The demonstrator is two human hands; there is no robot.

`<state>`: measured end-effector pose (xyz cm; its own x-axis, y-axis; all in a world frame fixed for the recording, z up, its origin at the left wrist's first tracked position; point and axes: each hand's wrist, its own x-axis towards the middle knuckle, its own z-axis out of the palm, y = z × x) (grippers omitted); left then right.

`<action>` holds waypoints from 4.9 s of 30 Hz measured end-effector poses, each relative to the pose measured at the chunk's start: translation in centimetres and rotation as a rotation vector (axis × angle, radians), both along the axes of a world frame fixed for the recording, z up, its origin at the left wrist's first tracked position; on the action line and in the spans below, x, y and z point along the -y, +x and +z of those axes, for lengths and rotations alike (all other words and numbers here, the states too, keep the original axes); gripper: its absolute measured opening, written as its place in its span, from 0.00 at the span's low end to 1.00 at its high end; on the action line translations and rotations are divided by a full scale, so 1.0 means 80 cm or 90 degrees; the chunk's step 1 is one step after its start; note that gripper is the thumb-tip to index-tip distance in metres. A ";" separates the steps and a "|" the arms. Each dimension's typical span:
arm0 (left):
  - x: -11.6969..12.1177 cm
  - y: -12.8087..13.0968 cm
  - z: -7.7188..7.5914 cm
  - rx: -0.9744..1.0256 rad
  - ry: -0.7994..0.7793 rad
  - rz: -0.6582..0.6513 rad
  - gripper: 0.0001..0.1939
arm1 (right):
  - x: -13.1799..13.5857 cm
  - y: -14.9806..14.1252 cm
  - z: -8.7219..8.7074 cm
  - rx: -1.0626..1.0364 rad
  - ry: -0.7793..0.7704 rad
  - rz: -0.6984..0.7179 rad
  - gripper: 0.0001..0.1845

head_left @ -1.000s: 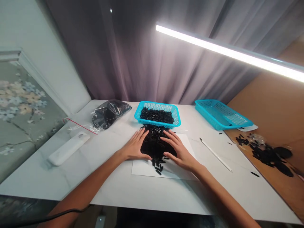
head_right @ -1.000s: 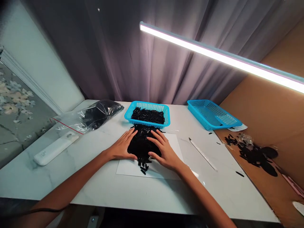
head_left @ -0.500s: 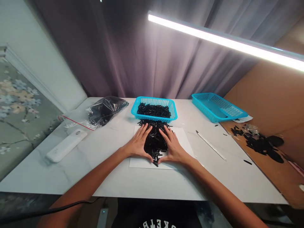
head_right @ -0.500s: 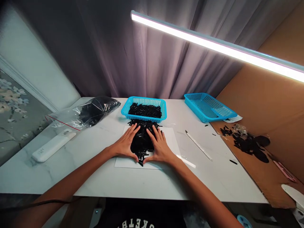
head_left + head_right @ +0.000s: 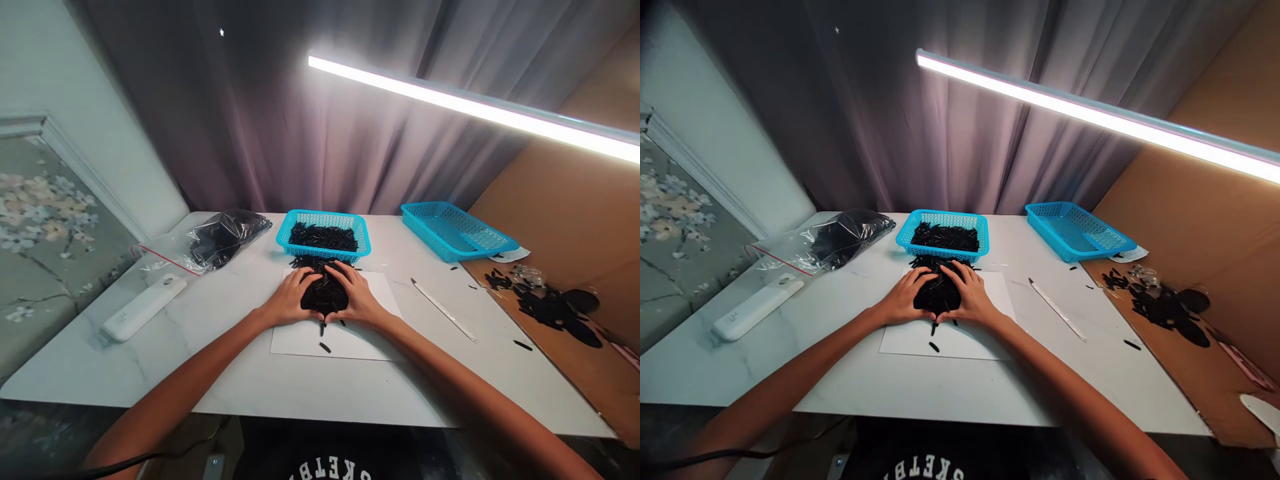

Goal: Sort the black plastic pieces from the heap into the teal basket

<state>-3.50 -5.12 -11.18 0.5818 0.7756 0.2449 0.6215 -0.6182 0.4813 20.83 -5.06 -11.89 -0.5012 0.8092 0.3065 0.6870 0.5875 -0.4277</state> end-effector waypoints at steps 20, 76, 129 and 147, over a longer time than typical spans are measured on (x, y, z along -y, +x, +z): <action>0.014 -0.006 0.015 0.076 -0.074 0.029 0.44 | -0.017 0.006 0.032 -0.089 -0.027 0.048 0.18; 0.026 -0.004 0.012 0.414 -0.152 0.194 0.23 | -0.056 -0.055 0.092 -0.370 -0.361 0.106 0.09; -0.023 0.019 0.085 0.519 -0.226 0.221 0.04 | -0.043 -0.053 0.080 -0.818 -0.955 0.003 0.10; -0.020 0.014 0.096 0.604 -0.293 0.255 0.11 | -0.042 -0.052 0.079 -0.841 -0.947 -0.018 0.10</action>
<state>-2.37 -3.55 -3.48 0.0011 0.9952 0.0978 -0.0030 -0.0978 0.9952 16.66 -1.67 -5.60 -0.5546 0.7343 -0.3915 -0.4079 -0.6500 -0.6412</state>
